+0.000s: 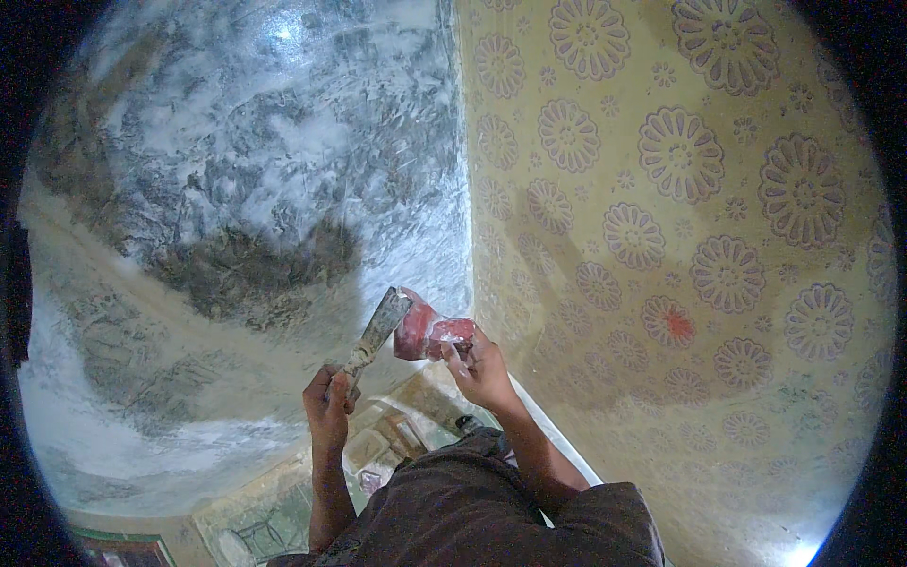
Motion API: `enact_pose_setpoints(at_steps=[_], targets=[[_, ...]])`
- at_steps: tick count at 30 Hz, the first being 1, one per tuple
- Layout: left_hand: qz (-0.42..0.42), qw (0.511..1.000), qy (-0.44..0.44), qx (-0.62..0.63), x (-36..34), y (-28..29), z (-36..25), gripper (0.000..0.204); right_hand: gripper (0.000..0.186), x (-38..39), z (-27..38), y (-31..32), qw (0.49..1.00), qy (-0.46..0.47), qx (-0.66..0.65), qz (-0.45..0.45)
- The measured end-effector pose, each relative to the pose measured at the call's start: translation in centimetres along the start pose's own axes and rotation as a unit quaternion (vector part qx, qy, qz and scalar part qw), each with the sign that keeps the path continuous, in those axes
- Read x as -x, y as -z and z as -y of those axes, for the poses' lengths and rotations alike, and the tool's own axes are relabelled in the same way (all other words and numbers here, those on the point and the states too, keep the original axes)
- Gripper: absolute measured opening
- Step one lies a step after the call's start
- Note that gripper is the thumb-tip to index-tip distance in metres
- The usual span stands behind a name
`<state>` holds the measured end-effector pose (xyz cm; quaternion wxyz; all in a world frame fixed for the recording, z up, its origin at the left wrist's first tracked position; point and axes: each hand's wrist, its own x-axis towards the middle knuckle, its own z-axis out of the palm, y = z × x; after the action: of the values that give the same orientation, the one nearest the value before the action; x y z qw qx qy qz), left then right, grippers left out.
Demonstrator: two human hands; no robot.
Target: The person patches a damaged section of a wall by applying joint compound with a putty knife.
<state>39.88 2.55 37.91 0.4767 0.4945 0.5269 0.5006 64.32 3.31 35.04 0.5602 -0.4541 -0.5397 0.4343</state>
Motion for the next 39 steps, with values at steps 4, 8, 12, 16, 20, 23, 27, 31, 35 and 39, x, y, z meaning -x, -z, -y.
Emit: enact_pose_setpoints(at_steps=[4, 8, 12, 16, 20, 23, 27, 31, 35, 39], targets=[[0.032, 0.998, -0.031, 0.034, 0.5, 0.6, 0.3, 0.024, 0.021, 0.0, 0.0, 0.1, 0.996, 0.055, -0.056, -0.039], [0.05, 0.998, -0.029, 0.01, 1.9, 1.4, 2.2, 0.025, 0.022, -0.4, 0.3, 0.7, 0.976, 0.034, -0.179, -0.122], [0.054, 0.997, -0.026, -0.05, 2.4, 1.0, 2.5, 0.023, 0.024, -0.4, 1.0, 0.4, 0.978, 0.087, -0.139, -0.131], [0.033, 0.996, -0.056, -0.067, 2.3, -0.2, 1.7, 0.02, 0.025, 0.5, 0.7, 0.1, 0.983, 0.09, -0.123, -0.104], [0.026, 0.998, -0.036, -0.049, 2.0, -0.3, 1.4, 0.019, 0.023, 1.3, 0.8, -0.1, 0.994, 0.039, -0.063, -0.084], [0.032, 0.999, -0.018, -0.003, 1.8, -0.4, 1.4, 0.021, 0.022, 2.0, 0.6, -0.3, 0.996, 0.018, -0.066, -0.061], [0.027, 0.999, 0.005, 0.024, 1.6, -0.6, 1.0, 0.021, 0.021, 3.0, 1.9, 0.2, 0.996, -0.066, 0.054, -0.008], [0.038, 0.997, -0.071, 0.003, 1.6, -0.7, 1.0, 0.019, 0.021, 3.4, 0.1, 0.4, 0.998, -0.019, -0.044, -0.034], [0.02, 0.96, -0.226, -0.166, 0.9, -0.2, 1.8, 0.03, 0.026, 3.5, 3.3, 0.1, 0.977, -0.1, -0.155, -0.105], [0.05, 0.966, -0.198, -0.16, 0.4, 0.2, 2.9, 0.036, 0.031, 3.6, 0.8, 0.2, 0.972, -0.086, -0.209, -0.069]])
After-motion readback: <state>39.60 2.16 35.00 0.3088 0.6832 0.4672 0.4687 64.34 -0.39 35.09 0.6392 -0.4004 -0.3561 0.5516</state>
